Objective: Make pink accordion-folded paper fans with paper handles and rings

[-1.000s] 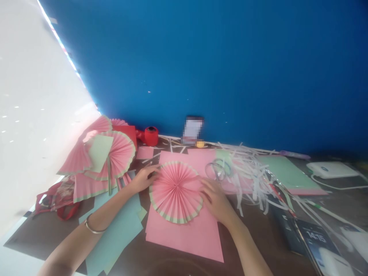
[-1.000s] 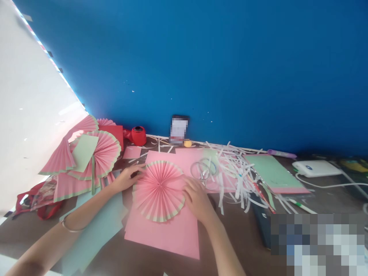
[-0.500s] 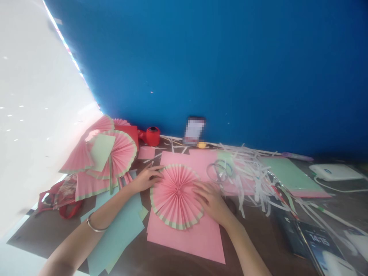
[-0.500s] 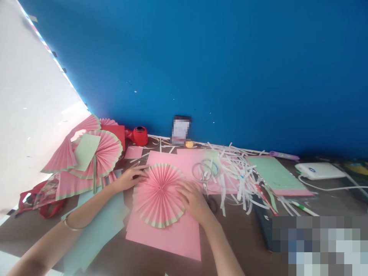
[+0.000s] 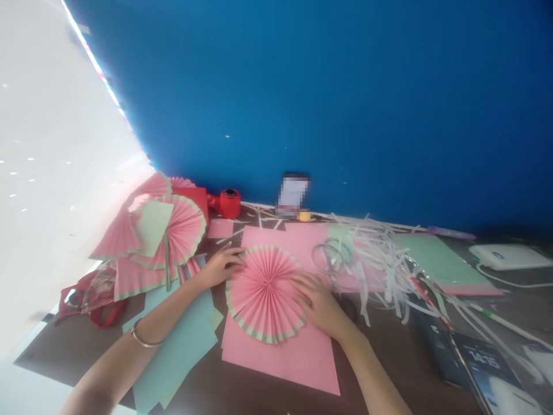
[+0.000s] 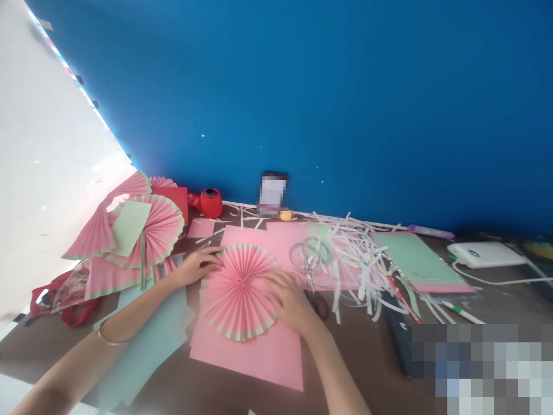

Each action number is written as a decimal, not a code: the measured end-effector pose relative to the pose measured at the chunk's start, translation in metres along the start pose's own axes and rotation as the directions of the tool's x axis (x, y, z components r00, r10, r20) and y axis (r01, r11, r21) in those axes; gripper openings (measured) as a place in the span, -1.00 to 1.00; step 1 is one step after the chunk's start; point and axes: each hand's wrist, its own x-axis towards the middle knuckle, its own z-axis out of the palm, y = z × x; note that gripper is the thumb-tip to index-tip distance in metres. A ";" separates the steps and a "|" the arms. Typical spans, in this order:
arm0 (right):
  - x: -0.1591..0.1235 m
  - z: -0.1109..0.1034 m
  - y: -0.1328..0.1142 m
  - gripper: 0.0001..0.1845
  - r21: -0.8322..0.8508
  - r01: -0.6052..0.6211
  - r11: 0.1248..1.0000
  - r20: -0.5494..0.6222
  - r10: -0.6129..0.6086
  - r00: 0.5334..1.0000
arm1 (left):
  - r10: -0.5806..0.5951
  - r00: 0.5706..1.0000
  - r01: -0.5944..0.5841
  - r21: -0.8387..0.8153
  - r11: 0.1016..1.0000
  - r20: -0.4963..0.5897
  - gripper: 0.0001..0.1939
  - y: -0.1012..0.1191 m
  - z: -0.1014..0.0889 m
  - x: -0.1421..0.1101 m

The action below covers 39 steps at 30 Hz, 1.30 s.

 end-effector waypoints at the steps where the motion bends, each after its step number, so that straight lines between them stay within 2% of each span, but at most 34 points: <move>1: 0.000 0.000 0.000 -0.67 0.004 0.002 1.000 -0.006 -0.002 1.000 | -0.004 1.000 0.004 -0.005 1.000 -0.004 -0.84 0.000 0.000 0.000; 9: -0.005 0.006 0.006 -0.84 0.045 0.052 0.998 -0.108 -0.047 0.993 | -0.031 0.999 0.031 -0.030 0.999 -0.025 -0.82 0.002 -0.001 0.000; 16: -0.007 0.007 0.000 -0.80 0.089 0.043 0.995 -0.159 -0.028 0.987 | -0.041 0.998 0.038 -0.055 0.998 -0.045 -0.82 0.001 0.000 -0.001; 22: -0.011 0.003 -0.004 -0.83 0.109 0.032 0.994 -0.165 -0.014 0.986 | -0.035 0.999 0.034 -0.053 0.998 -0.017 -0.82 0.004 -0.002 -0.001; 26: -0.013 0.003 -0.005 -0.82 0.083 0.077 0.994 -0.118 -0.067 0.991 | -0.047 0.994 0.038 -0.091 0.995 -0.101 -0.80 0.004 0.000 -0.001; 29: -0.014 0.005 -0.003 -0.80 0.054 0.105 0.993 -0.145 -0.096 0.985 | -0.089 0.965 0.061 -0.121 0.991 -0.248 -0.76 0.001 0.002 -0.001; 32: -0.016 0.006 0.001 -0.80 -0.010 0.081 0.997 -0.275 -0.081 0.958 | -0.207 0.894 0.126 -0.221 0.967 -0.396 -0.74 -0.003 0.001 -0.002; 34: -0.017 0.006 0.003 -0.80 -0.068 0.053 0.996 -0.367 -0.075 0.927 | -0.293 0.858 0.154 -0.334 0.930 -0.421 -0.72 -0.005 0.001 -0.002; 36: -0.018 0.005 0.003 -0.79 -0.132 0.063 0.989 -0.403 -0.112 0.908 | -0.339 0.854 0.151 -0.436 0.887 -0.394 -0.68 -0.005 0.001 -0.002; 39: -0.019 0.003 -0.001 -0.77 -0.225 0.093 0.970 -0.421 -0.183 0.888 | -0.357 0.881 0.130 -0.566 0.814 -0.310 -0.61 0.000 0.001 -0.002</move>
